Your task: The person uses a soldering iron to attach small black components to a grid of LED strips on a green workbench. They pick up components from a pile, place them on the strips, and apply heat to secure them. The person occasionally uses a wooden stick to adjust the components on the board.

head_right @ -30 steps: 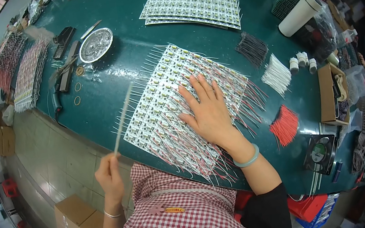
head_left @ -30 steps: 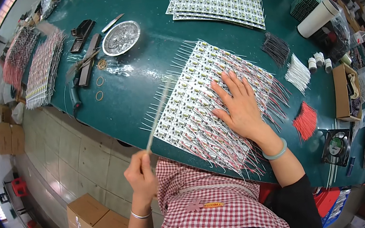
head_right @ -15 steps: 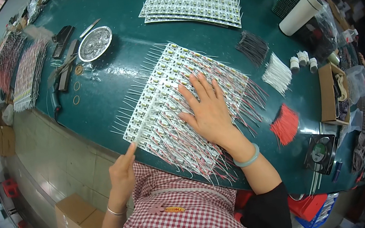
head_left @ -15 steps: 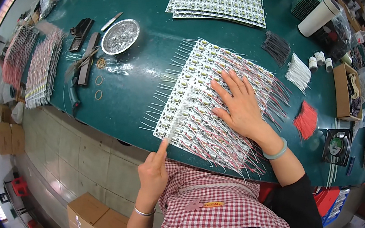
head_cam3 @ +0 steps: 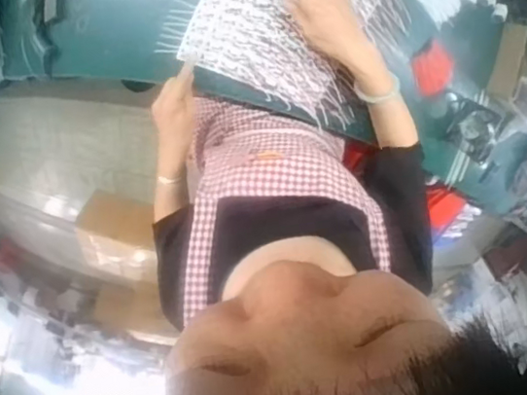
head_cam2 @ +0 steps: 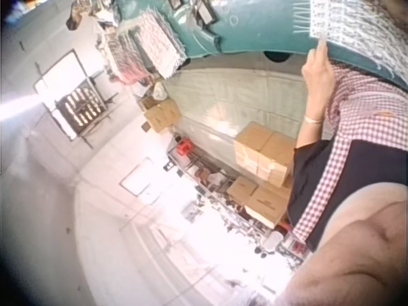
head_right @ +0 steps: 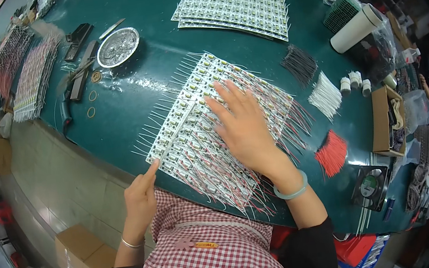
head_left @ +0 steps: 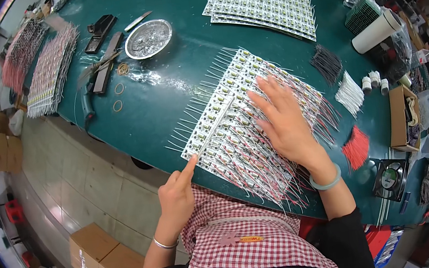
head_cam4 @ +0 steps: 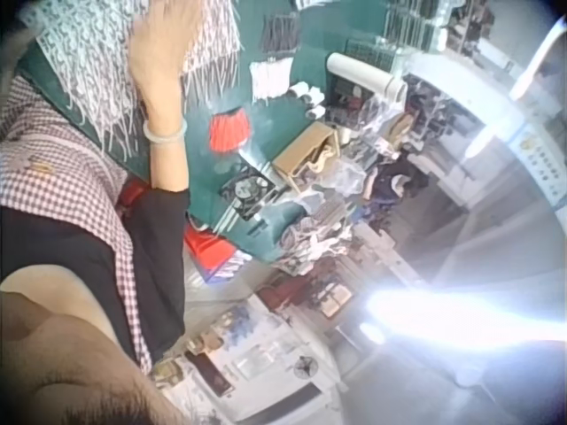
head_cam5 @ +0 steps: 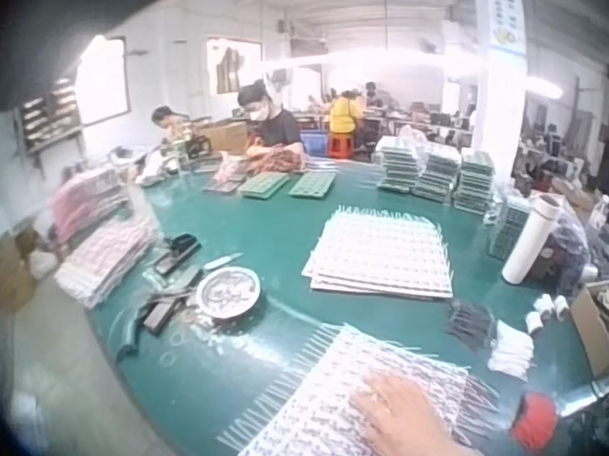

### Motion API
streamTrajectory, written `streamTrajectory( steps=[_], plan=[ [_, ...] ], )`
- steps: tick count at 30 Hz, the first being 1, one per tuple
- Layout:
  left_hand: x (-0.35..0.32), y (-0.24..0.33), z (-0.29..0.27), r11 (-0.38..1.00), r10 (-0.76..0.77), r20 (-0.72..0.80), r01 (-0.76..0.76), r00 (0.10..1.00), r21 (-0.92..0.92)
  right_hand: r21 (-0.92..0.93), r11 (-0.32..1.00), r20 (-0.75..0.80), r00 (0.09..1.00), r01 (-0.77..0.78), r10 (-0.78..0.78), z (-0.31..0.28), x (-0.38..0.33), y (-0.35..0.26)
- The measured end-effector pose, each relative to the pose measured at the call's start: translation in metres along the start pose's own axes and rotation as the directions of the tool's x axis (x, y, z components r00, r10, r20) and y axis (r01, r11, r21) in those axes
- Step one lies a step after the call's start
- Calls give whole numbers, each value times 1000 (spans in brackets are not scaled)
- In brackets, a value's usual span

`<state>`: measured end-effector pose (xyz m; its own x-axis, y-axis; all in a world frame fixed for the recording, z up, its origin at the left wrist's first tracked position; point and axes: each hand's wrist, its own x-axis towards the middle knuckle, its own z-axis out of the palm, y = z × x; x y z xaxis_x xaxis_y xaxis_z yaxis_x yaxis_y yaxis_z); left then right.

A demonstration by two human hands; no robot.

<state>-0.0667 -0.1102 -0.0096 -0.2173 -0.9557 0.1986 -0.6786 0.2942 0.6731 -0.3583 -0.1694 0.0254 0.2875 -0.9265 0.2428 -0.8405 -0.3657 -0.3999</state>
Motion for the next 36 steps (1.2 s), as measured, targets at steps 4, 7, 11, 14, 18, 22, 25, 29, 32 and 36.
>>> streamTrajectory(
  steps=[4, 7, 11, 14, 18, 22, 25, 29, 32, 36],
  plan=[
    [3, 5, -3, 996, -80, 90, 77, 993, 41, 132, 982, 31, 989, 137, -142, 37, 22, -6],
    [1, -4, 5, 1000, 10, 41, -9, 999, -21, 184, 972, 8, 988, 149, -153, 48, 23, -4],
    [1, 1, -3, 995, -16, 141, 1, 990, 105, 230, 957, -58, 984, 176, -167, 53, 21, -2],
    [6, 9, -8, 968, -17, 245, -46, 969, 247, 221, 958, -76, 982, 185, -172, 55, 18, 5],
    [1, 15, -7, 906, 9, 293, -132, 956, 402, 221, 957, -72, 982, 188, -176, 55, 20, 1],
    [0, 6, -5, 900, 90, 289, -202, 953, 387, 184, 970, -47, 987, 158, -151, 54, 20, -4],
    [5, 3, -11, 938, 100, 256, -176, 962, 298, 178, 975, -32, 991, 133, -129, 54, 18, -4],
    [15, 11, -17, 937, 79, 277, -166, 958, 308, 158, 980, -2, 993, 117, -119, 52, 18, -6],
    [15, 6, -14, 939, 50, 289, -144, 956, 313, 122, 985, -8, 992, 125, -125, 51, 18, -8],
    [19, 9, -18, 951, -17, 355, -95, 935, 294, 117, 984, 1, 991, 131, -132, 52, 18, -9]
  ],
)
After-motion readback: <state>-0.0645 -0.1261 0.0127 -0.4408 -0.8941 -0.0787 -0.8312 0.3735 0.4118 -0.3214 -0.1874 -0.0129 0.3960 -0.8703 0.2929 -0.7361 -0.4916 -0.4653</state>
